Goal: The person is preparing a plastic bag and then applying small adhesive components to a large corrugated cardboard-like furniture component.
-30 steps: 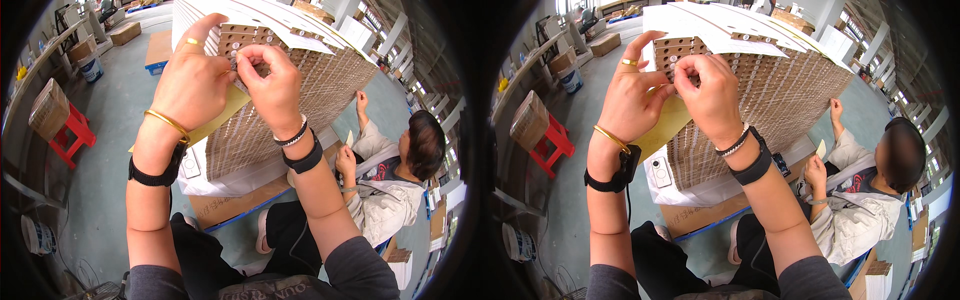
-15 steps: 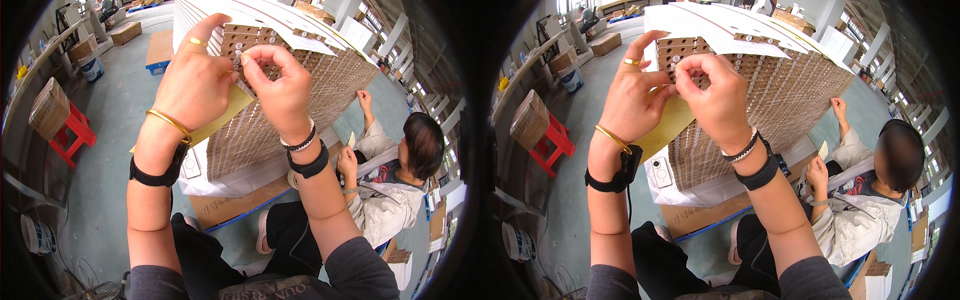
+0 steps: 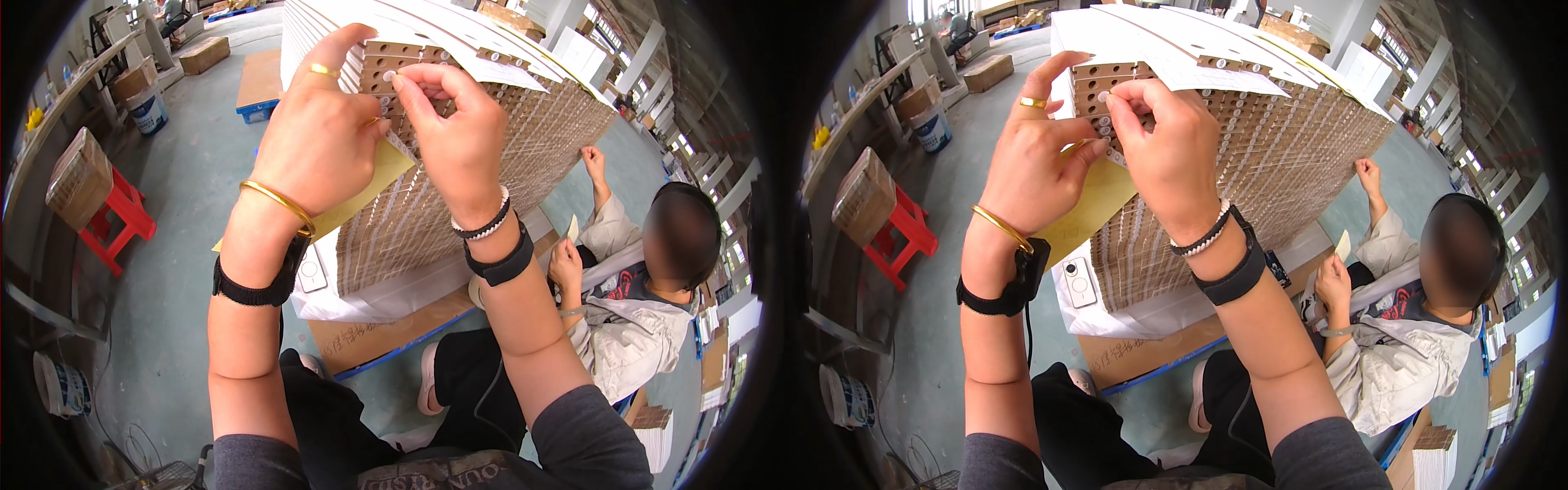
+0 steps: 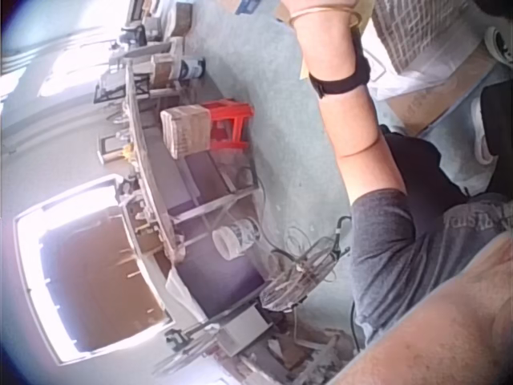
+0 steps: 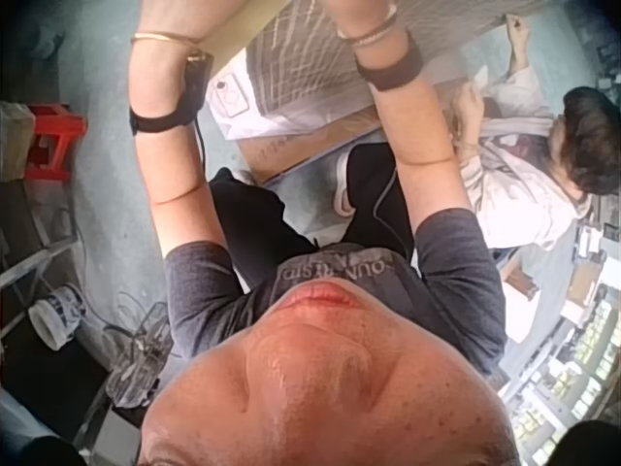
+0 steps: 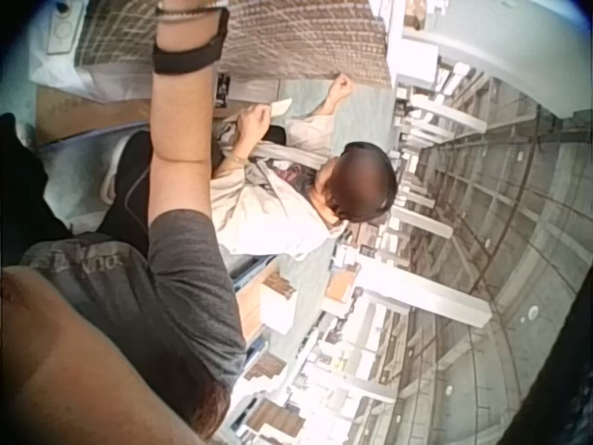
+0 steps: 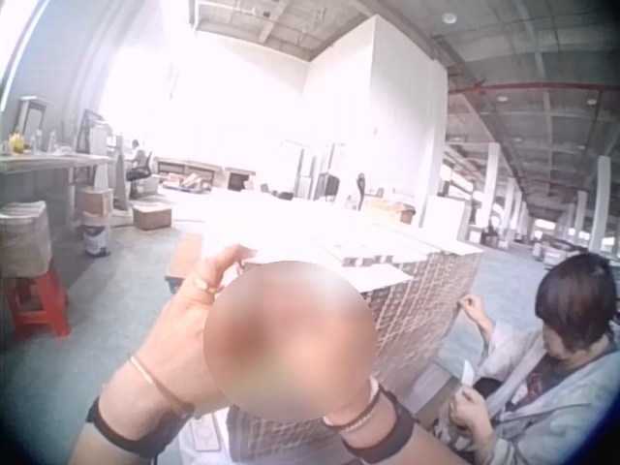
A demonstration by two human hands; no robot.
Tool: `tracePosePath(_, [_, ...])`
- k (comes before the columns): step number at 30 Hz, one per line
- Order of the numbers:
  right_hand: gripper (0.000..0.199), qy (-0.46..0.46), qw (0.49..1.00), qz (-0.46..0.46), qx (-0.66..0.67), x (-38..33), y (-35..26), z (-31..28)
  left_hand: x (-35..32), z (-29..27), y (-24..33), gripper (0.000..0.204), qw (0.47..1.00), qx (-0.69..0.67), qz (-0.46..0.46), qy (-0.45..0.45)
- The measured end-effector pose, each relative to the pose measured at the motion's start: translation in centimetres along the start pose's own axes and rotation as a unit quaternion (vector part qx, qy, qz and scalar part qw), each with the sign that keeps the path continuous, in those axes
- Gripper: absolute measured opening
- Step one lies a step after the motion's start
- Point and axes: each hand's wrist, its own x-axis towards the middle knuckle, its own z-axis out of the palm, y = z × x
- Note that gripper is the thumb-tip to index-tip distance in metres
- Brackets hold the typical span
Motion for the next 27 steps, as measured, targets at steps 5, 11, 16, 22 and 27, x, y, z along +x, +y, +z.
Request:
tracePosePath(5, [0.011, 0.029, 0.999, -0.041, 0.005, -0.2, 0.1, 0.2, 0.0, 0.0, 0.0, 0.006, 1.0, -0.001, 0.005, -0.001])
tracePosePath(11, [0.009, 0.043, 0.99, -0.097, -0.089, 0.0, -0.6, 0.3, 0.0, 0.3, -0.1, 0.007, 1.0, -0.004, 0.011, 0.007])
tracePosePath(16, [0.007, 0.031, 0.987, -0.116, -0.106, 0.3, -0.9, 0.3, 0.0, 0.0, 0.0, 0.007, 1.0, -0.005, 0.005, 0.006])
tracePosePath(22, [0.009, -0.011, 0.992, -0.111, -0.06, 0.6, 0.0, -0.1, 0.0, 0.0, 0.0, 0.007, 1.0, -0.013, 0.004, 0.007])
tracePosePath(27, [0.008, -0.017, 0.995, -0.1, -0.002, 0.4, 0.0, -0.2, 0.0, -0.1, 0.0, 0.007, 1.0, -0.011, 0.006, 0.004])
